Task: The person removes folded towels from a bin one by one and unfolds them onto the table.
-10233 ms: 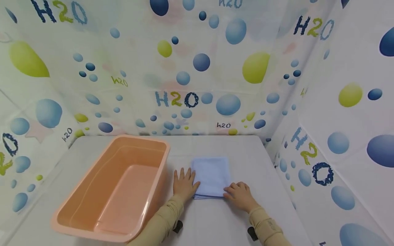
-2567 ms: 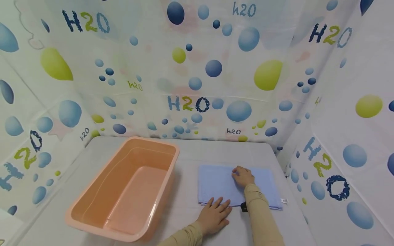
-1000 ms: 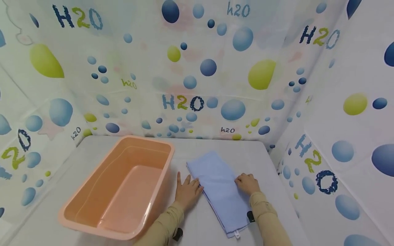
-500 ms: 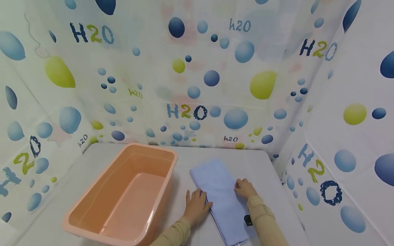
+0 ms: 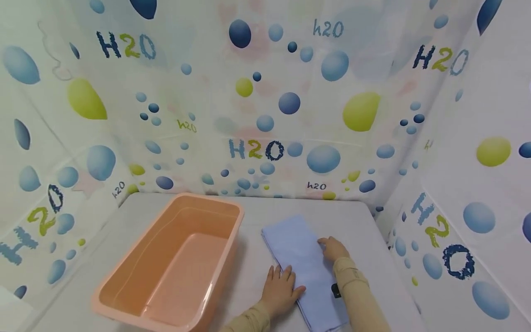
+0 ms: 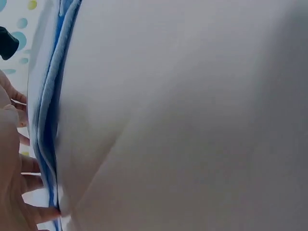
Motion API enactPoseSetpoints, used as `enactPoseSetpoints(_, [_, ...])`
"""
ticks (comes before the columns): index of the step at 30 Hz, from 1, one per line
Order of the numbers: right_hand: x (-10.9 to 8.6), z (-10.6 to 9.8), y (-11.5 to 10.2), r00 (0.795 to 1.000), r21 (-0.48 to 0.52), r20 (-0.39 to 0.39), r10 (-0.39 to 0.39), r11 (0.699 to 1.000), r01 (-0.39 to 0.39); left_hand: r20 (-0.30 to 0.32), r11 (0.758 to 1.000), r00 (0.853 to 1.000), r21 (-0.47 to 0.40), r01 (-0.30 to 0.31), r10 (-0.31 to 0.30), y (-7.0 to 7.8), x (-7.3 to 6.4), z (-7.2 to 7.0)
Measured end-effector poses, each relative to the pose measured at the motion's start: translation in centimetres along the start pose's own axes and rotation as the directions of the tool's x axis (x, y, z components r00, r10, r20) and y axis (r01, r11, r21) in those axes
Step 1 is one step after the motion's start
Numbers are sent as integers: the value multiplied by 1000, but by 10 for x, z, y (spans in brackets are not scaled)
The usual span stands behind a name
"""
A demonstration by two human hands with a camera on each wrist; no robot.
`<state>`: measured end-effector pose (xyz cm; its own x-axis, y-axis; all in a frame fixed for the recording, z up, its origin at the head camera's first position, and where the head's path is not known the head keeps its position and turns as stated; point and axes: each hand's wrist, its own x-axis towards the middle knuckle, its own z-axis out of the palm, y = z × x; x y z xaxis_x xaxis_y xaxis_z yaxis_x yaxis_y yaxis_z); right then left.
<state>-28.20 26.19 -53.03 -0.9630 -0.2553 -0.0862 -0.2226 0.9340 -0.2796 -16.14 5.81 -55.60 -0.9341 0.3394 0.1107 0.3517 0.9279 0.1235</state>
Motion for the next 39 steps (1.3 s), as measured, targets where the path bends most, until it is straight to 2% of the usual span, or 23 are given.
enactPoseSetpoints(4, [2,0,-2,999,0,33,-6,1000,6,26,998,999,59,23,-25,-10,-1,-4])
enactPoseSetpoints(8, [0,-1,-2,999,-3,38,21,1000,-21,19,998,1000,66,22,-23,-23,1,-3])
enactPoseSetpoints(11, [-3,-3,1,999,0,28,21,1000,-21,-1,999,999,30,34,-34,-25,4,-1])
enactPoseSetpoints(17, [-5,4,7,1000,11,12,-5,1000,5,-35,990,994,-100,103,-107,-19,11,6])
enactPoseSetpoints(21, [-3,8,8,1000,18,28,-5,1000,4,-35,985,990,-112,130,-134,-18,16,10])
enactPoseSetpoints(26, [-6,4,9,998,17,29,49,999,-49,2,991,995,-92,102,-102,-22,26,2])
enactPoseSetpoints(31, [-19,0,9,998,87,10,62,994,-63,117,970,986,-197,143,-121,-23,38,-5])
enactPoseSetpoints(34, [-30,2,11,995,199,18,96,975,-98,164,961,976,-213,176,-143,-23,45,-3])
enactPoseSetpoints(37, [-38,8,16,987,305,40,153,939,-158,180,968,971,-165,187,-156,-24,51,-4])
enactPoseSetpoints(39, [-41,12,20,983,337,44,176,924,-181,193,975,969,-125,183,-157,-27,54,-7])
